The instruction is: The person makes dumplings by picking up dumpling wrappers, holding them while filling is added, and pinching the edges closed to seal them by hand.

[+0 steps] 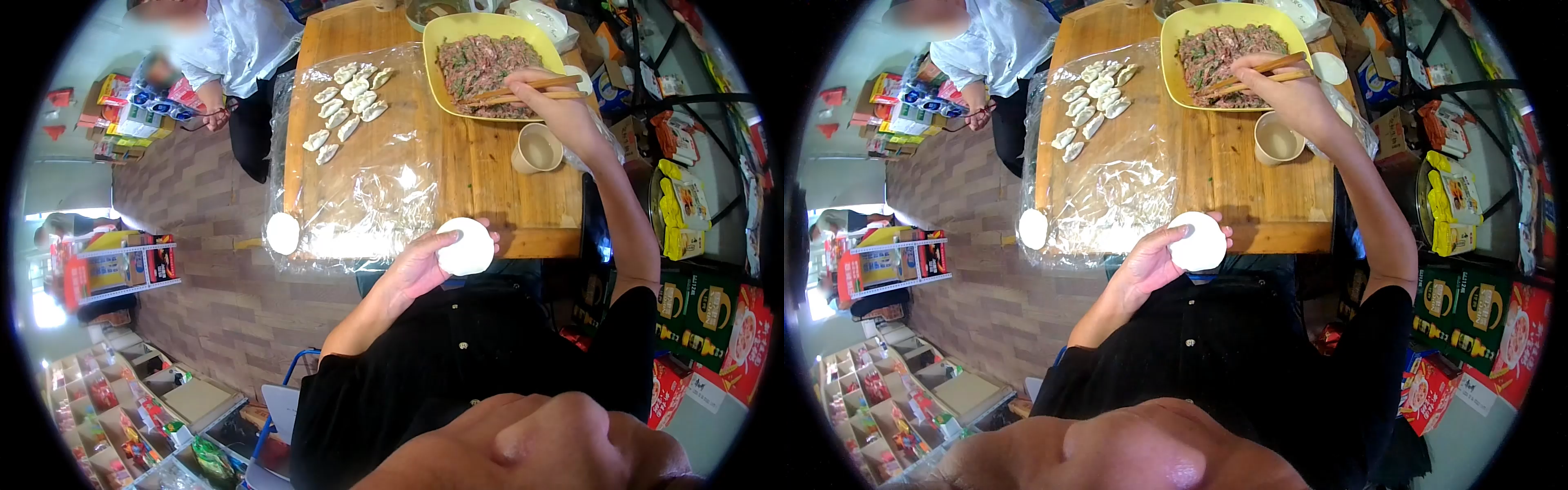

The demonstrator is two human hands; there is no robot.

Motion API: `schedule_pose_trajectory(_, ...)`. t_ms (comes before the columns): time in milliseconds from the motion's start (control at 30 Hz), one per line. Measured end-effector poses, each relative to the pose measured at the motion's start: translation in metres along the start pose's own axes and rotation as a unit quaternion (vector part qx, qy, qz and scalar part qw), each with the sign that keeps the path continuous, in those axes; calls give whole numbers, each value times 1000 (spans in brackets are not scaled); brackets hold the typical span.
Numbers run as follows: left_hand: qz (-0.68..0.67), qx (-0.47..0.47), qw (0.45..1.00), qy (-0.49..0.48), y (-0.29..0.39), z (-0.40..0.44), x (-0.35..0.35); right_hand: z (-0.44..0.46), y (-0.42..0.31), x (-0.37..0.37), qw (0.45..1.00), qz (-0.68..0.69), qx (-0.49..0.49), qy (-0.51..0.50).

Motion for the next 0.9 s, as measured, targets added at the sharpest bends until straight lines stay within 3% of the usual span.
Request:
schedule_pose_trajectory(167,-5,-1,1000,-1,-5,-9,-9,-12,-5,-5,998,-43,39,25)
schedule_pose_trajectory(233,-8,14,1000,-3,-9,-10,-13,-16,-8,-23,966,-148,203,-54)
schedule_pose_trajectory(300,-6,-7,1000,19,-13,-13,-11,-20,-13,-40,945,-229,234,-9)
schedule_pose_trajectory(533,35,-11,999,29,-18,-24,-14,-31,-12,-38,947,-252,201,-4)
schedule_pose_trajectory(600,33,-16,999,34,-21,-28,-14,-45,-11,-27,918,-336,192,84)
schedule_pose_trajectory(633,29,-21,999,40,-22,-30,-14,-52,-10,-18,919,-335,193,82)
schedule_pose_trajectory(733,20,-20,998,48,-27,-34,-16,-71,1,41,947,-244,123,167)
schedule_pose_trajectory(900,7,-10,1000,25,-31,-34,-15,-101,32,88,966,-163,64,192)
Point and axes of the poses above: each hand's wrist, its own z-axis towards the middle knuckle, its own x-axis out of the back of the hand, y = z × x, the point moved 4 cm from there along z, towards the middle knuckle, and after that the axes turned 11 degrees about -y, right-handed, at the moved point
